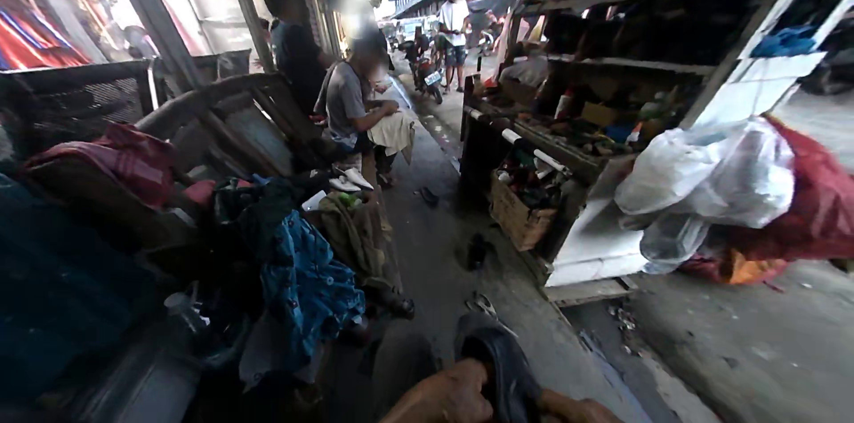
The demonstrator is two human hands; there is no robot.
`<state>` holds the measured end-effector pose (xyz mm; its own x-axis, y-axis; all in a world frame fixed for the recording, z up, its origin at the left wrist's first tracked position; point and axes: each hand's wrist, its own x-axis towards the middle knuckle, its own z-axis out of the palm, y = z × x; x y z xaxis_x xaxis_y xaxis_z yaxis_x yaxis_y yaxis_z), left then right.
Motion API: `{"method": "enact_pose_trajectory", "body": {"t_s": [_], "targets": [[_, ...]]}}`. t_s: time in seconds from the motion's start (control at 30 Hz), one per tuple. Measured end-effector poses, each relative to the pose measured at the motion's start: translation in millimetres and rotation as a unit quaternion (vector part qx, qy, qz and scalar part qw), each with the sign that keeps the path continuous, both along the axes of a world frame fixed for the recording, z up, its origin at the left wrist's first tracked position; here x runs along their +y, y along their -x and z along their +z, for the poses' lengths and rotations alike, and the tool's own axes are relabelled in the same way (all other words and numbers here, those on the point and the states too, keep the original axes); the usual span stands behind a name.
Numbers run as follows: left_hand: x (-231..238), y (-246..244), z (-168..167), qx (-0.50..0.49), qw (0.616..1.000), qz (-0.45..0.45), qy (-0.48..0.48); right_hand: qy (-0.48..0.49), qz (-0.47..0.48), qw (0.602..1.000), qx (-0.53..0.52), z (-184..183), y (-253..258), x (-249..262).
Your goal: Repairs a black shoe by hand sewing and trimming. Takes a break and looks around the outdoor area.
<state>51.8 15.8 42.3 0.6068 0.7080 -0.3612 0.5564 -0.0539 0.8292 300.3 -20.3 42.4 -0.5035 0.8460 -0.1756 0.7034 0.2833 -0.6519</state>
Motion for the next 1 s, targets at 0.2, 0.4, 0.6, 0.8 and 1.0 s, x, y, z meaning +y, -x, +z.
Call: {"method": "enact_pose_trajectory", "body": {"t_s": [0.2,0.4,0.6,0.8,1.0], "targets": [[-4,-3,20,0.081,0.997,0.013,-0.001,-0.084,-0.16,0.984,0.01,-1,-31,2],[-2,10,-5,-0.079,0.985,0.143,0.055,0.04,-0.245,0.956,0.156,0,-42,-7],[14,31,-67,-0.337,0.935,0.057,0.095,0.275,-0.055,0.839,0.466,8,-24,-26],[3,20,-38,-0.254,0.957,0.133,0.045,0.256,0.102,0.915,0.293,4,-29,-22],[1,22,-32,-0.165,0.98,0.108,-0.036,0.006,-0.168,0.982,0.084,5,-22,-21]]}}
